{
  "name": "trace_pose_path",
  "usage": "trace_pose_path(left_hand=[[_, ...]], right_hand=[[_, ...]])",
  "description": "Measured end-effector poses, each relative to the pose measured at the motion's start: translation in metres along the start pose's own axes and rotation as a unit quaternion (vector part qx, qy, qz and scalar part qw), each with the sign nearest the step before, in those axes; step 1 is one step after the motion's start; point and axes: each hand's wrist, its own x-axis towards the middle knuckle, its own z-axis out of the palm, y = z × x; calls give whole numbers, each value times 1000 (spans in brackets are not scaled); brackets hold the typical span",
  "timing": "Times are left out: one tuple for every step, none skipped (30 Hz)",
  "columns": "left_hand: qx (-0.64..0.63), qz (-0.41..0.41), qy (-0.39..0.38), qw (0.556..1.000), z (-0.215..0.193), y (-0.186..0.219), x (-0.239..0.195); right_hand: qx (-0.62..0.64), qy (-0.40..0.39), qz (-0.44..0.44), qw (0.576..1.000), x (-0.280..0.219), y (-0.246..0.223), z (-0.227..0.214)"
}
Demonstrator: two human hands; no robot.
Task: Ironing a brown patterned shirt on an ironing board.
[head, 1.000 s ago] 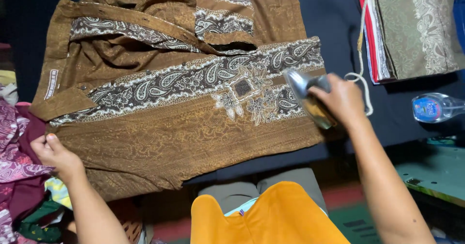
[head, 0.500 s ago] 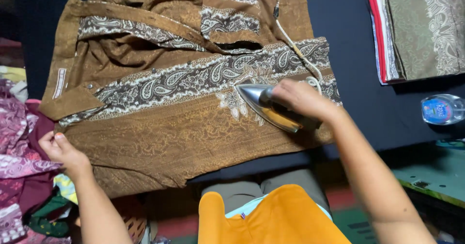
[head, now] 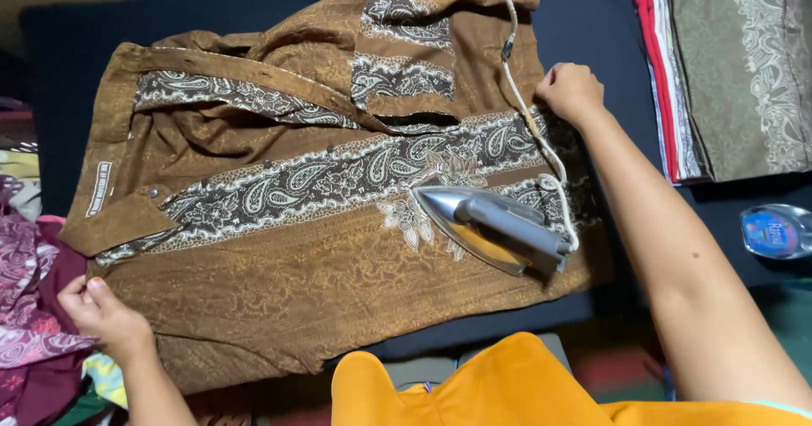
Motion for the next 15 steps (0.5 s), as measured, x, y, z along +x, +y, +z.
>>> trace_pose_path(left_hand=[[2,-1,-1,1000,0,0,-1],[-5,8,4,1000,0,-1,-2],[-11,18,10,1000,1,-2,-3],[-8,17,10,1000,0,3,-3],[15,18,11,1000,-1,8,-4],[36,20,12,999,0,13,-4],[37,20,12,999,-1,13,-5],[40,27,15,999,0,14,-5],[43,35,17,998,0,15,-5],[40,36,16,998,1,15,-4],[46,45,15,998,1,16,-4],[53,53,14,997,-1,16,-5],[52,52,14,997,2,21,-3],[47,40,14,998,2,26,-2],[43,27,14,999,2,31,-3]], right_hand=[[0,-2,0,1000,2,10,4],[-34,53,-20,998,7,18,5],[-68,109,-39,991,11,26,6],[-66,107,-41,991,9,24,6],[-80,107,-66,989,7,22,5],[-94,109,-89,985,4,22,2],[-94,109,-90,986,6,19,2],[-78,116,-72,988,5,20,0],[-63,123,-53,989,4,21,-1],[-64,124,-51,989,-15,5,-20],[-24,175,-82,981,-34,-11,-40],[17,223,-116,968,-52,-29,-58],[16,223,-116,968,-87,-58,-82],[31,92,-123,988,-124,-89,-105],[45,-40,-130,990,-163,-121,-131]])
